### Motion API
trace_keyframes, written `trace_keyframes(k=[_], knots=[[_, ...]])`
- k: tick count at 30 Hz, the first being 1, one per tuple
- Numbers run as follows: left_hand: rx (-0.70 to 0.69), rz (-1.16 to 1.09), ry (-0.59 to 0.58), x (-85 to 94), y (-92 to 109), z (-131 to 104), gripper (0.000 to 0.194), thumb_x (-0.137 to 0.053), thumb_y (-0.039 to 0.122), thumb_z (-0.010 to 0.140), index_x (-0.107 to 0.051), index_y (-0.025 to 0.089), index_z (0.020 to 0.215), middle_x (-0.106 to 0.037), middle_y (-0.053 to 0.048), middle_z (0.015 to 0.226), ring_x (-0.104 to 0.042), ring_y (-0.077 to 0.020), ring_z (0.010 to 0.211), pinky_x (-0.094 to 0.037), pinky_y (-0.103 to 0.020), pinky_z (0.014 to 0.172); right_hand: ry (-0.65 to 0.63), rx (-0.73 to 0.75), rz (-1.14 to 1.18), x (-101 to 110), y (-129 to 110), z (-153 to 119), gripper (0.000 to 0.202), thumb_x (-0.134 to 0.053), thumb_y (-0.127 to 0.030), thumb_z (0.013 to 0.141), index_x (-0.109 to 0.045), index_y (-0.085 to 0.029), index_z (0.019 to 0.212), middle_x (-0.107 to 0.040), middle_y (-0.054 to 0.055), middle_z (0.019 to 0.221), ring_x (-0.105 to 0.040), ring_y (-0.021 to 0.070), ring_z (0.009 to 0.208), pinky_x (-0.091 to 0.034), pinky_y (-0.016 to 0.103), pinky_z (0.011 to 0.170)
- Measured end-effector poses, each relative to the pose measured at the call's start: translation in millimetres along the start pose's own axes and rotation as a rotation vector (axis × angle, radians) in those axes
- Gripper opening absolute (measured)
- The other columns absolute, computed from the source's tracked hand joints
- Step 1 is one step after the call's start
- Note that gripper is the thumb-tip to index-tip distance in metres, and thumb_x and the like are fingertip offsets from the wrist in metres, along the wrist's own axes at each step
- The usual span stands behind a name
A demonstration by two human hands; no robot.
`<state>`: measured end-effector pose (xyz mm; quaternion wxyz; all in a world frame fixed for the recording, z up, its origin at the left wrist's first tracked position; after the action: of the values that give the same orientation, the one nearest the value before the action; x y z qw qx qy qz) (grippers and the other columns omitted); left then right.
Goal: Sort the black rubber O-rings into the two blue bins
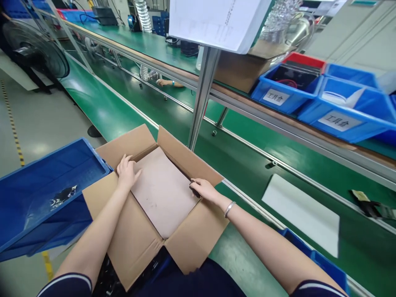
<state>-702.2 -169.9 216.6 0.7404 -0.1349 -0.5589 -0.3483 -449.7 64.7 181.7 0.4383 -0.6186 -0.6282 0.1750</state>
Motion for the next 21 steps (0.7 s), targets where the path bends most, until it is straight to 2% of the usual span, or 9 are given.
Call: trace_keyframes(k=[2, 3, 5, 9, 12, 14, 16, 19, 21], knots=[[-0.092, -0.048, 0.006, 6.8, 9, -15, 0.026, -0.047, 0.026, 0.094, -0.065, 0.013, 0.107, -0.068, -0.020, 0.121, -0.059, -0.0326, 0.123, -0.049, -0.049, 0.099, -0.030, 0.018, 0.019, 3, -1, -4, 0.042, -0.054, -0.029, 0.087, -0.061, -0.011, 0.124, -0.073, 0.005, 0.073, -0.060, 0.0141, 0.059, -0.037, 0.021, 0.045], [-0.149, -0.071, 0.003, 10.6, 15, -27, 0.025, -0.044, 0.024, 0.095, -0.066, 0.015, 0.104, -0.073, -0.017, 0.108, -0.068, -0.0295, 0.110, -0.053, -0.045, 0.092, -0.047, 0.027, 0.028, 5, -2, -7, 0.046, -0.054, -0.029, 0.086, -0.060, -0.011, 0.128, -0.072, 0.005, 0.072, -0.061, 0.0148, 0.060, -0.038, 0.021, 0.045], [-0.270, -0.117, 0.004, 20.7, 29, -55, 0.027, -0.043, 0.021, 0.096, -0.068, 0.017, 0.102, -0.077, -0.014, 0.096, -0.074, -0.0245, 0.092, -0.057, -0.038, 0.083, -0.080, 0.044, 0.045, 10, -4, -13, 0.049, -0.053, -0.029, 0.086, -0.058, -0.010, 0.131, -0.072, 0.006, 0.072, -0.063, 0.0160, 0.062, -0.038, 0.021, 0.046], [-0.469, -0.202, 0.035, 47.8, 55, -109, 0.022, -0.048, 0.018, 0.095, -0.068, 0.022, 0.100, -0.076, -0.010, 0.111, -0.072, -0.0189, 0.103, -0.059, -0.030, 0.083, -0.135, 0.074, 0.099, 25, -6, -19, 0.053, -0.045, -0.033, 0.089, -0.057, -0.007, 0.133, -0.074, 0.011, 0.079, -0.064, 0.0174, 0.065, -0.038, 0.022, 0.049], [-0.541, -0.238, 0.053, 62.7, 67, -128, 0.021, -0.048, 0.016, 0.095, -0.068, 0.022, 0.097, -0.075, -0.008, 0.113, -0.071, -0.0177, 0.108, -0.060, -0.029, 0.084, -0.158, 0.079, 0.193, 33, -4, -16, 0.054, -0.046, -0.038, 0.089, -0.060, -0.007, 0.131, -0.074, 0.012, 0.079, -0.063, 0.0184, 0.067, -0.038, 0.022, 0.049], [-0.542, -0.247, 0.053, 65.5, 68, -126, 0.023, -0.047, 0.017, 0.096, -0.069, 0.022, 0.100, -0.075, -0.008, 0.113, -0.071, -0.0182, 0.107, -0.060, -0.030, 0.085, -0.162, 0.065, 0.253, 33, -1, -12, 0.052, -0.045, -0.039, 0.090, -0.062, -0.006, 0.127, -0.074, 0.013, 0.078, -0.064, 0.0194, 0.068, -0.038, 0.023, 0.049], [-0.495, -0.237, 0.049, 62.8, 61, -114, 0.027, -0.045, 0.018, 0.097, -0.068, 0.022, 0.108, -0.075, -0.010, 0.113, -0.072, -0.0196, 0.106, -0.061, -0.033, 0.086, -0.164, 0.053, 0.291, 31, 0, -9, 0.050, -0.044, -0.038, 0.090, -0.065, -0.007, 0.123, -0.075, 0.015, 0.082, -0.066, 0.0205, 0.070, -0.038, 0.023, 0.049], [-0.354, -0.196, 0.053, 54.1, 37, -85, 0.035, -0.039, 0.018, 0.097, -0.064, 0.018, 0.122, -0.074, -0.013, 0.115, -0.071, -0.0228, 0.104, -0.059, -0.037, 0.089, -0.158, 0.063, 0.341, 30, -1, -6, 0.044, -0.044, -0.035, 0.088, -0.066, -0.011, 0.116, -0.075, 0.016, 0.105, -0.068, 0.0200, 0.074, -0.037, 0.022, 0.046], [-0.258, -0.172, 0.056, 48.1, 18, -67, 0.038, -0.037, 0.018, 0.097, -0.063, 0.016, 0.124, -0.073, -0.014, 0.114, -0.071, -0.0247, 0.102, -0.057, -0.040, 0.092, -0.148, 0.069, 0.379, 31, 0, -6, 0.039, -0.042, -0.034, 0.088, -0.066, -0.014, 0.112, -0.071, 0.015, 0.119, -0.069, 0.0183, 0.073, -0.037, 0.022, 0.045]])
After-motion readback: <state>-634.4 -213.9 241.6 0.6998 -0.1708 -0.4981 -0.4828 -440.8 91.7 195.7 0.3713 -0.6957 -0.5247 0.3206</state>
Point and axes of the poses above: each hand's wrist, its own z-axis towards the middle knuckle, its own x-axis out of the back of the hand, y = z × x, the point moved 9 cm from there along z, towards the middle knuckle
